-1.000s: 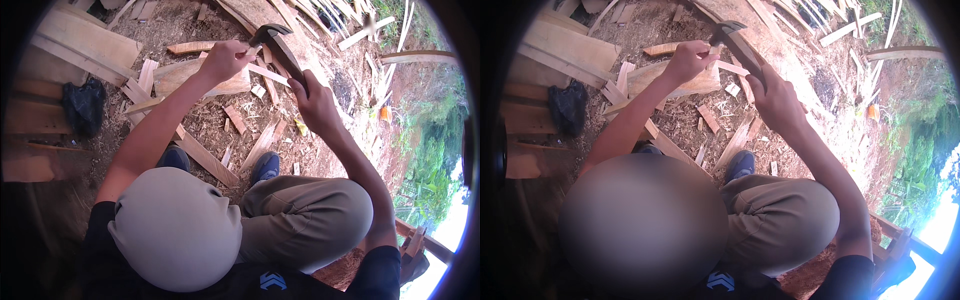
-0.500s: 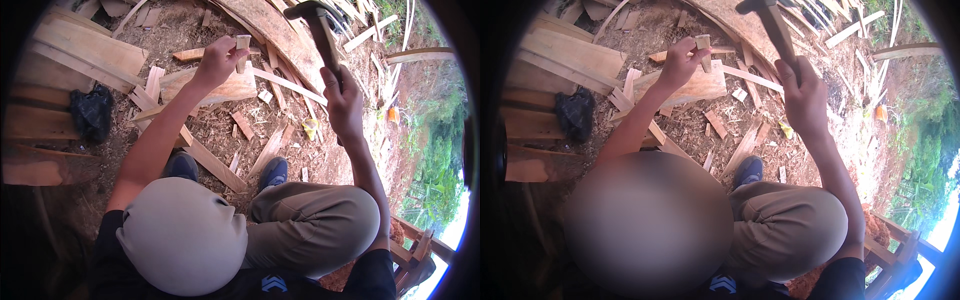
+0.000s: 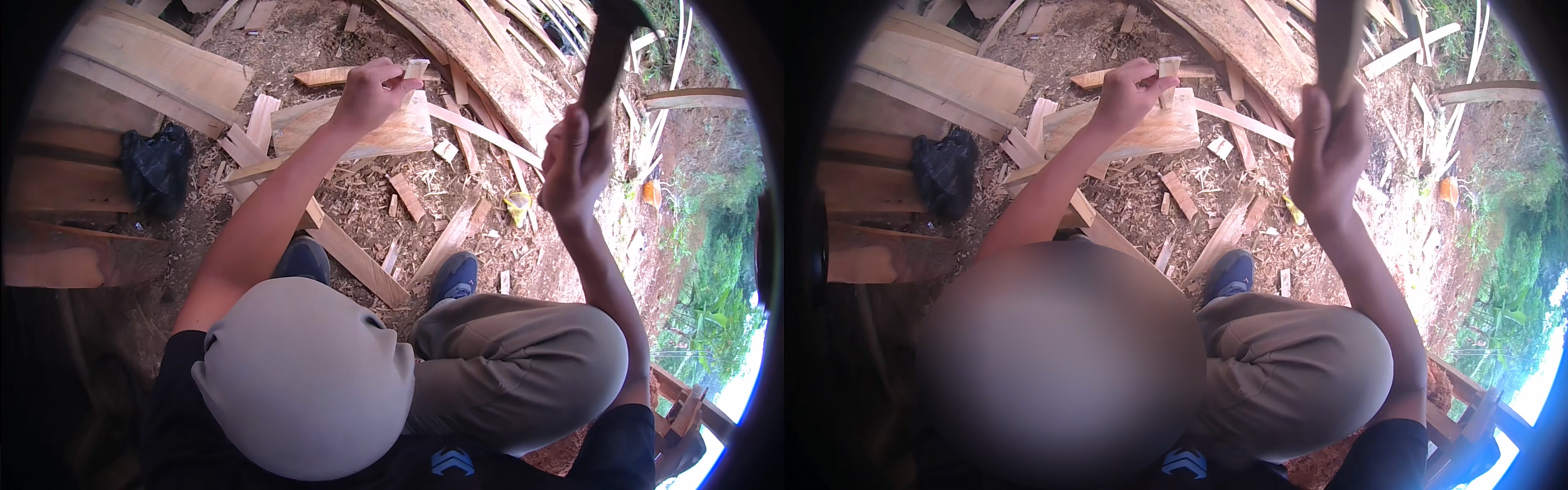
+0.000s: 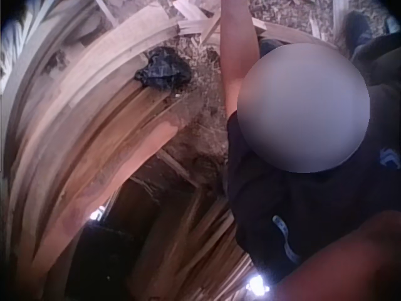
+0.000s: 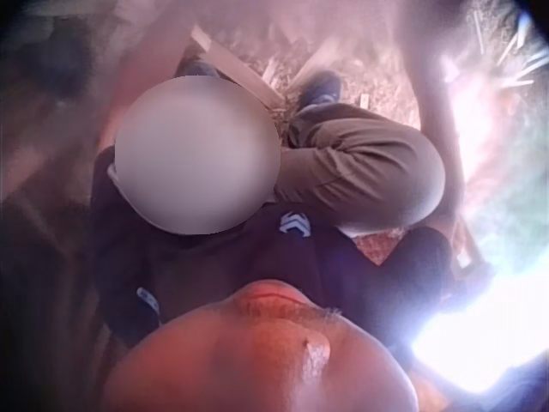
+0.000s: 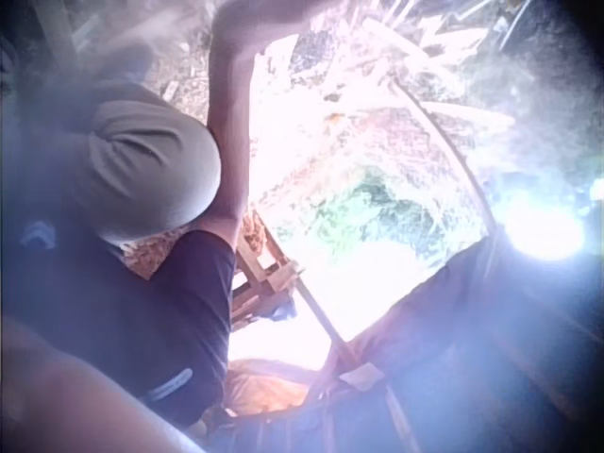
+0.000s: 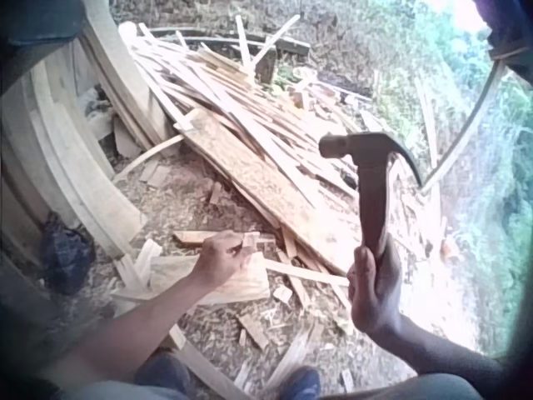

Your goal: The person assembles a small wooden frame by hand, fitting thin wooden slats into a rectangular structure. They use a hammer to tap pieces into place and adjust the alignment of the frame components.

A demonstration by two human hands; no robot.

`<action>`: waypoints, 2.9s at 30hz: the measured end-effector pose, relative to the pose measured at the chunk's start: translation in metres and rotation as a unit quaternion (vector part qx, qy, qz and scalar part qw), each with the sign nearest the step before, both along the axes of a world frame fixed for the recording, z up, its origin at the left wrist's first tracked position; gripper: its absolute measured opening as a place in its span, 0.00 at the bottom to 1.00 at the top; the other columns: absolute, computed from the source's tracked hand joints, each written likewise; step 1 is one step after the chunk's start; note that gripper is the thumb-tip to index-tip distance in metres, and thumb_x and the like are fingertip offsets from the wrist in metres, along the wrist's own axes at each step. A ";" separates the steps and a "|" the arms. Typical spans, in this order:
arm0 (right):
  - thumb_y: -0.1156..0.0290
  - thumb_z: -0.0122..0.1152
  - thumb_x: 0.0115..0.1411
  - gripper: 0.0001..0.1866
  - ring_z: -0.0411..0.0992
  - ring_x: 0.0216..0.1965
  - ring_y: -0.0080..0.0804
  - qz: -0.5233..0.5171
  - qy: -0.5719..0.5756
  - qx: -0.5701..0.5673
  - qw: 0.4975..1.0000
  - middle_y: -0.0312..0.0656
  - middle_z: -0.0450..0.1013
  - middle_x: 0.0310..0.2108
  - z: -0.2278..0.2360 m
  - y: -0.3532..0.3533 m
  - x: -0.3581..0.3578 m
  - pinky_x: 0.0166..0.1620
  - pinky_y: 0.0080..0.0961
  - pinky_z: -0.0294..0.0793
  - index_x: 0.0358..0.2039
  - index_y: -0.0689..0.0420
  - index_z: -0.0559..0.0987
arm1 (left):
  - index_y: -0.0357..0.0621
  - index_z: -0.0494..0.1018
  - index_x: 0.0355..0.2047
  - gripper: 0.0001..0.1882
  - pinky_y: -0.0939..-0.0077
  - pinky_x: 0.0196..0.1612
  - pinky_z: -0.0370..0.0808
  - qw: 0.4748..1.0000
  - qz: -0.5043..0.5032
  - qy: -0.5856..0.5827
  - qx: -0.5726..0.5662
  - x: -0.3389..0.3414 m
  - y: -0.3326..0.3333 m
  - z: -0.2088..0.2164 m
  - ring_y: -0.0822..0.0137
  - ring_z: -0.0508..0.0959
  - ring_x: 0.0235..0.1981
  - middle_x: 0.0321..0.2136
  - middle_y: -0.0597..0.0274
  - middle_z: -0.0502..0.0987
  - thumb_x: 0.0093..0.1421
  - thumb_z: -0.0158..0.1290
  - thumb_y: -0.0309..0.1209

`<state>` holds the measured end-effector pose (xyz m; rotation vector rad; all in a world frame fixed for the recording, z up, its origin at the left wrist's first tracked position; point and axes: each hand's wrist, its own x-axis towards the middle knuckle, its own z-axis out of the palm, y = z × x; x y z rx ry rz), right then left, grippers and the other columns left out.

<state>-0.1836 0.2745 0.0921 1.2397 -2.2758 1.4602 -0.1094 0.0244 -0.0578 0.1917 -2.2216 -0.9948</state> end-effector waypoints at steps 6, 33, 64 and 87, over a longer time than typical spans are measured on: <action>0.54 0.52 0.70 0.16 0.76 0.24 0.56 -0.009 -0.080 0.399 0.913 0.56 0.76 0.23 -0.015 0.008 0.012 0.30 0.48 0.70 0.43 0.55 0.73 | 0.35 0.76 0.24 0.17 0.69 0.27 0.68 0.999 0.024 0.019 -0.014 0.000 -0.001 -0.003 0.67 0.71 0.20 0.20 0.62 0.72 0.56 0.66 0.37; 0.61 0.50 0.72 0.13 0.73 0.17 0.39 -0.088 -0.127 0.219 0.963 0.51 0.73 0.19 -0.004 -0.004 0.018 0.21 0.41 0.66 0.40 0.60 0.69 | 0.36 0.77 0.29 0.13 0.72 0.27 0.71 0.998 -0.018 0.051 -0.010 -0.001 0.010 -0.001 0.68 0.72 0.20 0.22 0.62 0.74 0.57 0.66 0.34; 0.63 0.52 0.71 0.09 0.64 0.16 0.18 -0.085 0.008 0.163 0.983 0.35 0.67 0.15 0.015 -0.020 0.024 0.18 0.26 0.62 0.39 0.54 0.75 | 0.37 0.68 0.18 0.21 0.70 0.24 0.65 0.997 -0.010 0.049 -0.051 -0.006 -0.009 -0.003 0.69 0.67 0.18 0.17 0.63 0.68 0.56 0.66 0.35; 0.64 0.51 0.71 0.09 0.74 0.19 0.36 0.012 0.027 0.332 0.943 0.51 0.75 0.21 -0.006 0.001 0.015 0.22 0.35 0.66 0.42 0.57 0.72 | 0.36 0.69 0.17 0.20 0.70 0.25 0.69 0.999 -0.034 0.019 0.003 0.000 0.009 0.007 0.67 0.71 0.20 0.18 0.60 0.72 0.56 0.66 0.32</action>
